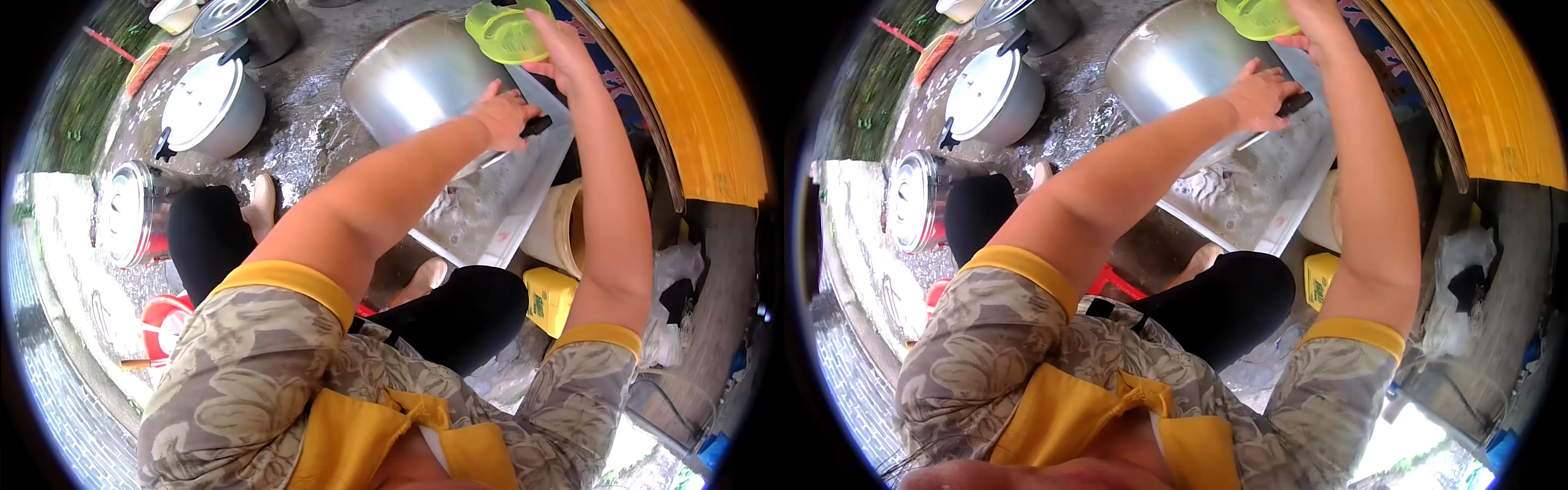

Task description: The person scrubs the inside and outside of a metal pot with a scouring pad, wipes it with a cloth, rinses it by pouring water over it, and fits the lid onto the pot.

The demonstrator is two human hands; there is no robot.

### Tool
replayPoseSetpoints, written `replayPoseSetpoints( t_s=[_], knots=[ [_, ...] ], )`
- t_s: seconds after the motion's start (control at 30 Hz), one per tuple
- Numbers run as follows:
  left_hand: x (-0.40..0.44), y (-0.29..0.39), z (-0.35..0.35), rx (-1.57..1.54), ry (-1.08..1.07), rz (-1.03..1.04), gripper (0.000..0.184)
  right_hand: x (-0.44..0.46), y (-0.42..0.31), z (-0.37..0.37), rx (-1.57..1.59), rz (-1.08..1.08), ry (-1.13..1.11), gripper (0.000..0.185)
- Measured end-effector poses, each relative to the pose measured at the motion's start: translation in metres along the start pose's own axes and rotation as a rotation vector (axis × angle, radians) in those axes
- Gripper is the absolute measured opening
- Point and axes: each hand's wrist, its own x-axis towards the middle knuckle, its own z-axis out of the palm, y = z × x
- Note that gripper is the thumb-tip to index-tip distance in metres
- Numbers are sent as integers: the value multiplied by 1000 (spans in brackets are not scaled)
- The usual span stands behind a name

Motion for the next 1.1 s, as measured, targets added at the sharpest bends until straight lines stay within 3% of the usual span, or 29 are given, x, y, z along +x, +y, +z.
replayPoseSetpoints(
  t_s=[0.17, 0.23, 0.27, 0.3, 0.37, 0.4, 0.5, 0.53, 0.57, 0.63, 0.77, 0.83, 0.87, 0.9, 1.03, 1.1],
  knots=[
    [8, -17, -17, -80, 76, -28, 60, -24, -17, -43, -229, 48, -12, 45],
    [9, -22, -31, -59, 68, -113, 65, -44, -32, -36, -385, -285, 44, 34],
    [12, -27, -32, -56, 60, -105, 65, -67, -48, -31, -390, -238, 71, 48],
    [17, -33, -33, -3, 50, -97, 65, -65, -42, -30, -384, -234, 81, 48],
    [17, -34, -39, 56, 33, -76, 65, -65, -33, -24, -1026, -876, 557, 61],
    [15, -35, -40, -55, 84, -104, 65, -72, -32, -31, -979, -863, 428, 66],
    [11, -35, -44, -116, 125, -115, 69, -97, -5, -44, -1194, -854, 447, 67],
    [12, -34, -46, -105, 98, -175, 70, -91, 19, -51, -1248, -1100, 601, 55],
    [13, -35, -47, -92, 73, -234, 71, -98, 46, -64, -1248, -1084, 612, 55],
    [19, -46, -42, -41, 20, -232, 73, -123, 104, -98, -1114, -624, 571, 66],
    [19, -70, -37, -123, 221, -185, 70, -156, 244, -189, -1082, -142, 823, 76],
    [13, -68, -49, -215, 156, -254, 65, -166, 290, -208, -1143, 352, 775, 77],
    [9, -65, -48, -147, 259, -260, 55, -167, 299, -207, -1132, 558, 661, 77],
    [9, -64, -50, -276, 244, -293, 59, -167, 307, -206, -1112, 757, 537, 77],
    [9, -69, -54, -327, 178, -321, 56, -154, 431, -232, -957, 841, 479, 72],
    [10, -77, -51, -298, 215, -298, 58, -149, 475, -260, 13, 919, 515, 59]
  ],
)
